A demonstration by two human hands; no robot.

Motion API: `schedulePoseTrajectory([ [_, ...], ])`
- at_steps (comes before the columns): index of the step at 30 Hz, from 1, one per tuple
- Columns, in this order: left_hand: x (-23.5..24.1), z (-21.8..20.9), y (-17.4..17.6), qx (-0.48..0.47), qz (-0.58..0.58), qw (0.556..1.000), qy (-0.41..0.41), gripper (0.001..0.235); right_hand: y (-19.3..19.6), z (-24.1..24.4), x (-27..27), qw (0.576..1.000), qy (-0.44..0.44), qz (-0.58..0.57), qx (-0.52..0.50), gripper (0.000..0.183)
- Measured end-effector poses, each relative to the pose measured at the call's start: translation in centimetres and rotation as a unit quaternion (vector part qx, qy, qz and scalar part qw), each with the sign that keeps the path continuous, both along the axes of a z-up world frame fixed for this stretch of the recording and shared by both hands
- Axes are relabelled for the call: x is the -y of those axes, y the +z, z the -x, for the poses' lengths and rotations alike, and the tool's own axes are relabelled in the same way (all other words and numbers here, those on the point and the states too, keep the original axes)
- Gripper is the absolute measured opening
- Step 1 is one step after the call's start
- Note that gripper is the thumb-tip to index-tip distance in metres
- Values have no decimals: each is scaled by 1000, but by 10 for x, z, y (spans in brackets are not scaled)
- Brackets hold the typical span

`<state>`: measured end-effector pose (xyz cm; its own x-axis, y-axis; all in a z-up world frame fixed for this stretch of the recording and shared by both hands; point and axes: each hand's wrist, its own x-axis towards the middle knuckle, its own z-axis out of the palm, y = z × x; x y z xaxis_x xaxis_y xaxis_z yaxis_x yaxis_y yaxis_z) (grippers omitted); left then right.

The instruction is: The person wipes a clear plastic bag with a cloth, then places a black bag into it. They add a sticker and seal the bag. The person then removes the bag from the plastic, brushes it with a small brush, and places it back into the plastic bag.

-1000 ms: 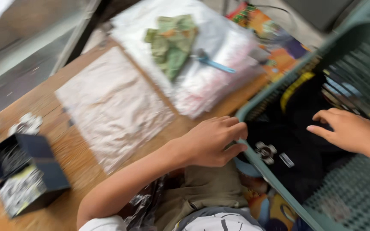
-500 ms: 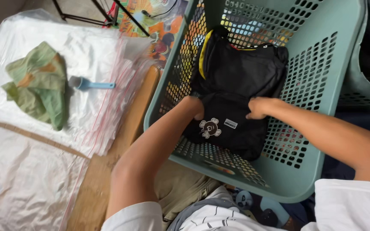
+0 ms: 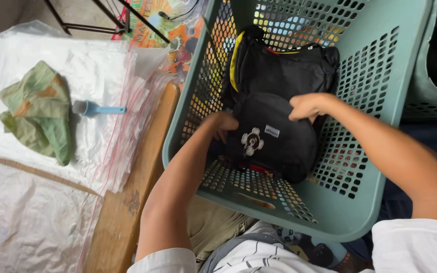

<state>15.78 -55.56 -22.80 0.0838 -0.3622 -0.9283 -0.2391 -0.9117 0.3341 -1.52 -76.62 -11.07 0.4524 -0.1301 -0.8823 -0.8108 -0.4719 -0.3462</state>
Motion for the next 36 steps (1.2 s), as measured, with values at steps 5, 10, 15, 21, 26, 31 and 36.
schedulePoseTrajectory([
  [5,3,-13,101,74,175,969,158,53,61,-6,-6,988,-109,24,102,66],
  [10,-42,-3,249,70,294,900,315,29,116,-8,-16,970,-195,-6,148,43],
  [15,-131,-9,326,-132,419,721,536,18,183,8,-79,882,-351,-36,314,51],
  [21,-292,52,208,-205,680,601,367,104,149,-22,-175,817,-335,-255,393,46],
  [26,-362,79,231,26,560,530,636,55,77,-73,-254,862,-154,-270,401,61],
  [31,-425,92,238,168,446,470,743,56,126,-109,-351,868,12,-259,423,35],
  [36,-475,89,201,266,388,416,778,61,116,-138,-405,844,44,-327,424,36],
])
